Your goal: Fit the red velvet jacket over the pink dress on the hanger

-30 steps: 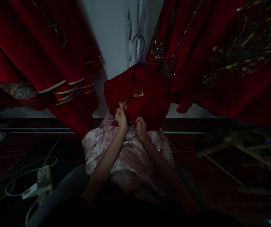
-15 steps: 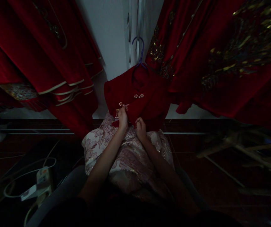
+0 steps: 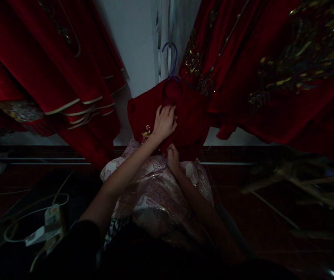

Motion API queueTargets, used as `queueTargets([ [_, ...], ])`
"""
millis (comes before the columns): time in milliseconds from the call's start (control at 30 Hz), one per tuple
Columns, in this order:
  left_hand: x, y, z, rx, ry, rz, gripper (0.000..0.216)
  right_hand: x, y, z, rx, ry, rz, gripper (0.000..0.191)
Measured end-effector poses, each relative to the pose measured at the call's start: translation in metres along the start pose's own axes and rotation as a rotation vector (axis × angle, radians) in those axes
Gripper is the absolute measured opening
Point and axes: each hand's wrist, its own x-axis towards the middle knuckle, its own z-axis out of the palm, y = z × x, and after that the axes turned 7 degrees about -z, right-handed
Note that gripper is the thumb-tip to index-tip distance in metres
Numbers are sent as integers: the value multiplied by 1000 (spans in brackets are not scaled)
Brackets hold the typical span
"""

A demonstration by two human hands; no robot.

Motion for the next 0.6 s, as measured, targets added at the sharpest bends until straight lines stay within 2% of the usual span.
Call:
queueTargets([
  [100, -3, -9, 13, 68, -68, 22, 41, 0, 1, 0, 6, 9, 18, 9],
  [167, -6, -12, 16, 98, -39, 15, 38, 0, 1, 1, 16, 3, 17, 8],
  [300, -5, -18, 8, 63, 5, 27, 35, 0, 2, 1, 20, -2, 8, 8],
  [400, -3, -24, -1, 43, -8, 64, 30, 0, 3, 1, 13, 1, 13, 8],
  [600, -1, -28, -16, 147, -56, 135, 23, 0, 2, 0, 37, 4, 9, 6],
])
